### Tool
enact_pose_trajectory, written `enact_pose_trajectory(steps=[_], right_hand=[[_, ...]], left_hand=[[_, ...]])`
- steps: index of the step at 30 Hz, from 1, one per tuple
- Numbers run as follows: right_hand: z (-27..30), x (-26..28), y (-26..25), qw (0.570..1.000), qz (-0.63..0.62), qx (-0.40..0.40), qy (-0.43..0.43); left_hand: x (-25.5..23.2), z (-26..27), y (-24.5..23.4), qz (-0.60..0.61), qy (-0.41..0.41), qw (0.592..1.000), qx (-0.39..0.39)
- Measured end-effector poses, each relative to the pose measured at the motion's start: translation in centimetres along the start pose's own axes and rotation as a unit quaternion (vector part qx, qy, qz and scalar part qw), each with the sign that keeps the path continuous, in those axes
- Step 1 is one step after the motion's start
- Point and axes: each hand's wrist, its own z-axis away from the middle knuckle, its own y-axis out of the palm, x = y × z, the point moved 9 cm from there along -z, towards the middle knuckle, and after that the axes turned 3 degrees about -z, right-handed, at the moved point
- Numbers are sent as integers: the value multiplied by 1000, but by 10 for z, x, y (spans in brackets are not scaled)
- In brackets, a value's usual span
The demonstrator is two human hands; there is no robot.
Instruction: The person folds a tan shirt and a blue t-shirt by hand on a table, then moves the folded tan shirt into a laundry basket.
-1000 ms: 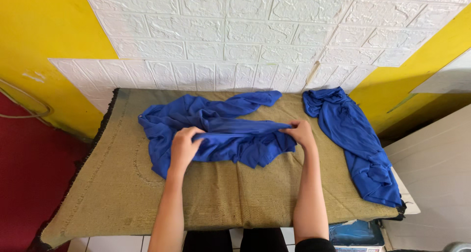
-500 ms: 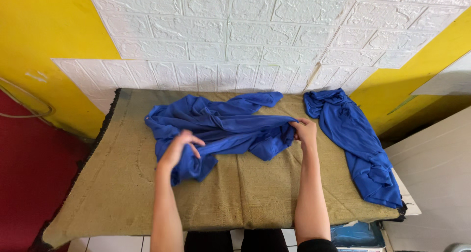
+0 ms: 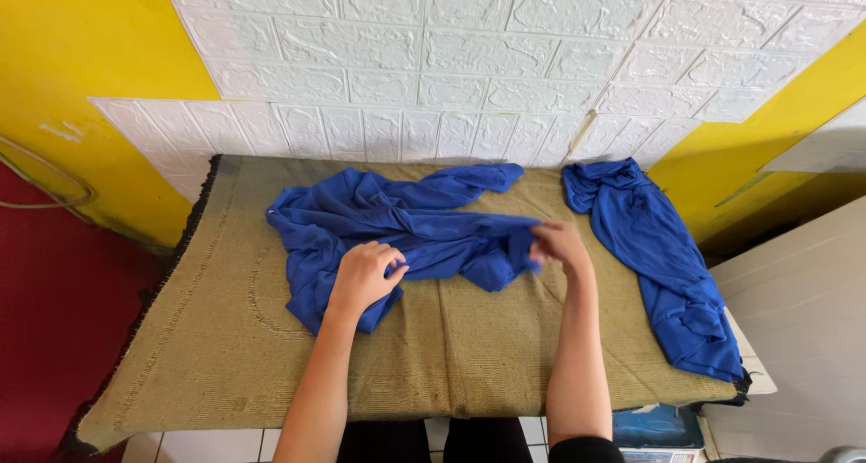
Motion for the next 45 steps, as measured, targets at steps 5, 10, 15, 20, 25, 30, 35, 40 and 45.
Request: enact_pose_trajectory(steps=[5,10,15,20,25,30,35,40,45], right_hand=[[45,98,36,918,-27,-45,-392],[13,35,52,967,212,-92,-107],[-10,-4,66,843,478,-127,-212],[-34,-38,39,938,336,-73,-55],[-21,-23,14,978,142,-125,-82],[-18,5,-22,985,34,-134,-100],[-30,52,-52,965,-172,-117,-157],[-12,87,-74,921,-245,-120,-279],[42,12,-79,986,114,-39,-117]], left_hand=[[10,3,6,-10,-28,1000,10],[23,6,14,-58,-61,996,21],[58,18,41,-91,-151,982,67],[76,24,64,-112,-176,974,85],[77,31,78,-111,-158,978,74],[72,34,72,-270,-100,954,88],[82,13,3,-379,-102,919,32],[46,4,-80,-298,-24,941,-159],[44,49,-23,-262,-91,944,180]])
